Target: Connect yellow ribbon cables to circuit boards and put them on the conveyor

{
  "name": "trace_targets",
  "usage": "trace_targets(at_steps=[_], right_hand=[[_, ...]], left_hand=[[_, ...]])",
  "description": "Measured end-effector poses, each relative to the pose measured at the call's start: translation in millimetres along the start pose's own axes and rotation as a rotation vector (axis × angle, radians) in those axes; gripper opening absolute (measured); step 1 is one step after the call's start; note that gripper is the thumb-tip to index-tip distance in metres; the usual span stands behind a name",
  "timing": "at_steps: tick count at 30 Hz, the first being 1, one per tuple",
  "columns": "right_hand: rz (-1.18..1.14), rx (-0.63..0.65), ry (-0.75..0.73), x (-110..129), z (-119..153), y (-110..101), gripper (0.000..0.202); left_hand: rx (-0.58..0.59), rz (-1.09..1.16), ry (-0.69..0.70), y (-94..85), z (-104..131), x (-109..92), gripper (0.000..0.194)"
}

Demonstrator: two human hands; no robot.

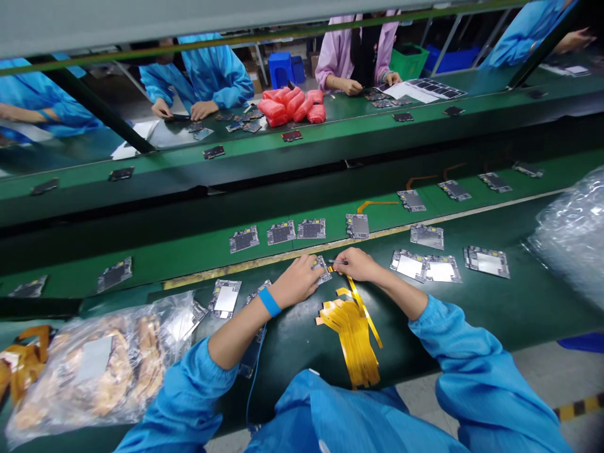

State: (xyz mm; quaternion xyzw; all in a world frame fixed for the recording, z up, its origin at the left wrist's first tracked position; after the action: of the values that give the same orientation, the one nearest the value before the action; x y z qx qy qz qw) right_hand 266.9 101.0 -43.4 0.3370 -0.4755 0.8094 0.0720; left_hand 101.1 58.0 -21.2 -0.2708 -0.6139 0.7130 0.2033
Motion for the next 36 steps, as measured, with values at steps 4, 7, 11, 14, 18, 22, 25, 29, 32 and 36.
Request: trace_targets(at_steps=[4, 7, 11, 14, 18, 22, 25, 29, 32, 36], right_hand=[[0.019, 0.000, 0.026, 0.9, 1.7, 0.2, 0.022], [0.008, -0.015, 0.028, 1.0, 1.0, 1.5, 0.022], [0.007, -0.021, 0.027, 1.9, -0.4, 2.7, 0.018], [0.007, -0.028, 0.014, 3.6, -0.2, 2.4, 0.018], [0.009, -0.038, 0.009, 3.7, 0.3, 3.3, 0.018], [0.023, -0.044, 0.010, 2.7, -0.7, 4.9, 0.017], [0.036, -0.041, 0.017, 3.5, -1.6, 5.3, 0.017], [0.083, -0.024, 0.015, 7.5, -0.7, 5.3, 0.015], [0.145, -0.022, -0.024, 10.8, 2.2, 3.1, 0.016], [0.237, -0.070, -0.109, 16.2, 6.2, -6.4, 0.033]], left_hand=[[-0.003, 0.010, 0.000, -0.2, 0.0, 0.1, 0.020], [-0.018, 0.019, 0.004, 0.1, 0.4, 0.7, 0.017], [-0.027, 0.028, 0.008, 0.7, 1.1, 1.0, 0.017], [-0.018, 0.021, 0.004, 1.3, 1.1, 0.8, 0.018], [-0.005, 0.012, 0.008, 1.4, 1.0, 0.4, 0.024], [-0.001, -0.030, 0.023, 0.1, 0.4, -1.8, 0.040], [0.015, -0.085, 0.026, -1.3, -1.3, -4.4, 0.046], [0.040, -0.107, 0.025, -3.7, -4.3, -7.7, 0.049], [0.056, -0.110, 0.020, -4.1, -5.6, -8.7, 0.046], [0.054, -0.101, 0.019, -4.6, -5.5, -8.8, 0.040]])
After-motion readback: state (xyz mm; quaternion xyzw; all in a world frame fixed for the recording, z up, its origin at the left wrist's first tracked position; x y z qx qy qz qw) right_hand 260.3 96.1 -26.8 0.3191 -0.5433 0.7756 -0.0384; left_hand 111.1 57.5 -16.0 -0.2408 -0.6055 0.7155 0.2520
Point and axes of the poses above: each hand's wrist, its own z-axis away from the middle knuckle, its own y-axis out of the palm, x = y × z, the point moved 6 cm from there along -z, towards the middle knuckle, and after that the axes turned 11 degrees about -y, right-handed, at the moved point
